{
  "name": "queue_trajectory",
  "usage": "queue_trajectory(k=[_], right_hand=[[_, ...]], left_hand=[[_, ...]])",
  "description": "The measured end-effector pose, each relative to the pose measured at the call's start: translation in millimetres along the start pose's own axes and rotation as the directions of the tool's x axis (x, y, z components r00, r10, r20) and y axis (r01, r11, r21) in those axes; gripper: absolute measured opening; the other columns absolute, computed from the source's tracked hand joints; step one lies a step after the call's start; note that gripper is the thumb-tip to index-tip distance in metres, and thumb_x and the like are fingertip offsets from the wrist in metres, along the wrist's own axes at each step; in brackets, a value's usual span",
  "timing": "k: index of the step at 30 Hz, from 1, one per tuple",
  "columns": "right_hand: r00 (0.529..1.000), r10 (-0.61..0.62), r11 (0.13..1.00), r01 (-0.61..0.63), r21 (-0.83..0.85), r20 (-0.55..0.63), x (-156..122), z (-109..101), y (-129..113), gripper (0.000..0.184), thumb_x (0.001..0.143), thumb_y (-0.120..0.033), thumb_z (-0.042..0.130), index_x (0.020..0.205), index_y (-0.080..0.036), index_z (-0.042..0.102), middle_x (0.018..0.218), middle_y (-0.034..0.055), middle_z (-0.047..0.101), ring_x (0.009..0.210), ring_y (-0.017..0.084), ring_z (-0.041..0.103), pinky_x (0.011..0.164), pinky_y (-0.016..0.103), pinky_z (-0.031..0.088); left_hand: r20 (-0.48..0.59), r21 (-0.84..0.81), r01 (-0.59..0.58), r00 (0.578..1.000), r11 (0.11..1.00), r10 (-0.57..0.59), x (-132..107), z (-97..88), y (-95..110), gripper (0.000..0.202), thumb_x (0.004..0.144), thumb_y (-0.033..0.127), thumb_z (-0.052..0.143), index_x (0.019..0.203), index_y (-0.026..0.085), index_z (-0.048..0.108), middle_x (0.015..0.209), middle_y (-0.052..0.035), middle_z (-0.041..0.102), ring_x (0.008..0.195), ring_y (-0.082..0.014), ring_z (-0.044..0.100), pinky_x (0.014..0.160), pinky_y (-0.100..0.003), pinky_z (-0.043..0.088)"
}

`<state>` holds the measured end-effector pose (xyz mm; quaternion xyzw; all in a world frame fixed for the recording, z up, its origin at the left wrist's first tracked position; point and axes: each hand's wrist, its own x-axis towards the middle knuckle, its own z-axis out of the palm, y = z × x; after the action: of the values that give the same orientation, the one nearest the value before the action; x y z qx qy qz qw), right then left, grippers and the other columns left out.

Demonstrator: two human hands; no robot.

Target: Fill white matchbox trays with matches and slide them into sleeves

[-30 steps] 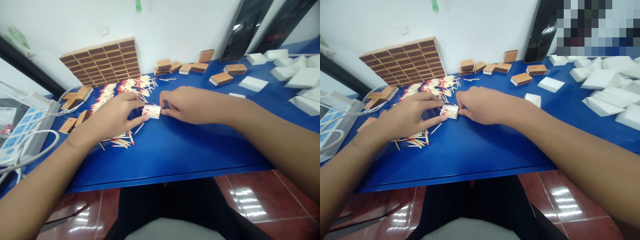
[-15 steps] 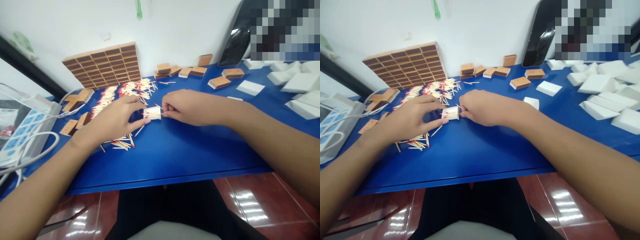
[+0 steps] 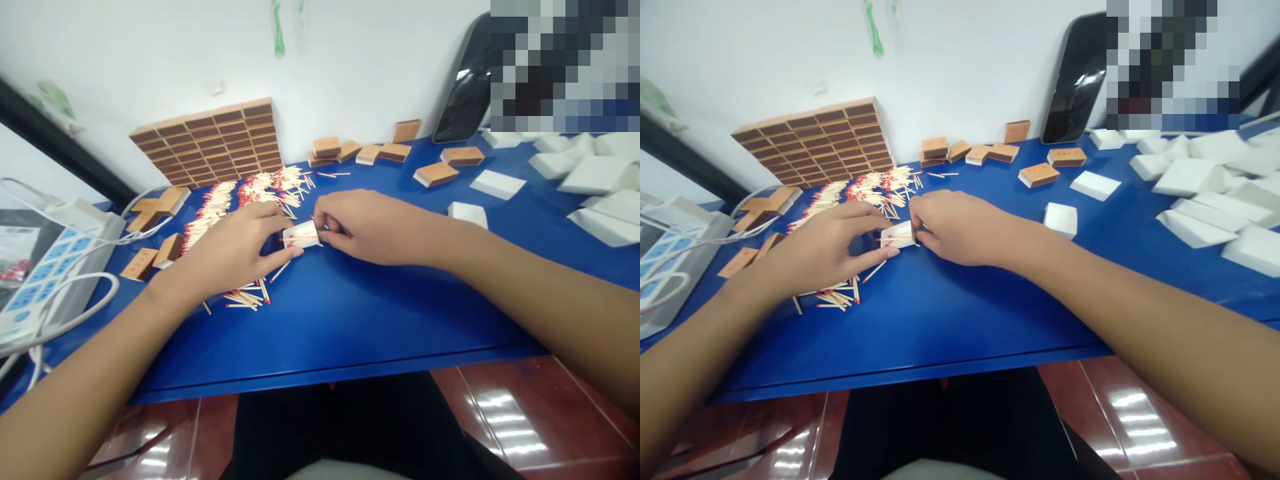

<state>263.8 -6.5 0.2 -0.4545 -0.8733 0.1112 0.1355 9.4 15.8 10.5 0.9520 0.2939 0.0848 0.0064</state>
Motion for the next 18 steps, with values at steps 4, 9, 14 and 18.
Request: queue_trajectory(k=[4, 9, 14, 18], right_hand=[[1.0, -0.008, 1.0, 0.008, 0.019, 0.015, -0.3, -1.9, -1.4, 0.005, 0.099, -0.022, 0.058, 0.099, -0.02, 0.063, 0.102, 0.009, 0.071, 0.084, 0.022, 0.06, 0.073, 0.033, 0.037], [1.0, -0.014, 0.999, 0.014, 0.039, 0.002, 0.4, -1.3, -0.9, 0.006, 0.1, -0.022, 0.057, 0.101, -0.02, 0.062, 0.104, 0.0089, 0.072, 0.086, 0.021, 0.06, 0.075, 0.033, 0.039], [0.999, -0.042, 0.999, 0.041, 0.025, 0.004, -0.6, -1.5, -1.0, 0.007, 0.098, -0.021, 0.057, 0.099, -0.019, 0.064, 0.1, 0.0094, 0.07, 0.084, 0.023, 0.059, 0.074, 0.034, 0.037], [1.0, -0.024, 0.999, 0.024, 0.047, 0.018, -0.4, -3.6, -0.6, 0.006, 0.097, -0.022, 0.06, 0.096, -0.02, 0.065, 0.094, 0.0071, 0.069, 0.081, 0.021, 0.058, 0.073, 0.034, 0.036]], left_hand=[[0.007, -0.012, 0.025, 1.0, 1.0, -0.024, -0.2, -0.4, 0.5, 0.043, 0.106, 0.051, 0.058, 0.124, 0.016, 0.074, 0.117, -0.0132, 0.071, 0.112, -0.0311, 0.067, 0.098, -0.044, 0.053], [-0.018, -0.018, 0.007, 1.0, 1.0, -0.007, -1.3, 2.9, -3.6, 0.041, 0.107, 0.05, 0.057, 0.122, 0.016, 0.074, 0.118, -0.0133, 0.072, 0.111, -0.0293, 0.067, 0.099, -0.044, 0.054], [-0.003, 0.004, -0.004, 1.0, 1.0, 0.004, 0.0, 1.5, -0.7, 0.044, 0.106, 0.051, 0.055, 0.124, 0.016, 0.075, 0.117, -0.015, 0.072, 0.111, -0.0322, 0.067, 0.099, -0.047, 0.053], [0.003, -0.028, 0.008, 1.0, 1.0, -0.007, 0.6, -0.5, 1.0, 0.043, 0.105, 0.051, 0.058, 0.125, 0.017, 0.075, 0.12, -0.014, 0.071, 0.112, -0.0317, 0.067, 0.099, -0.045, 0.053]])
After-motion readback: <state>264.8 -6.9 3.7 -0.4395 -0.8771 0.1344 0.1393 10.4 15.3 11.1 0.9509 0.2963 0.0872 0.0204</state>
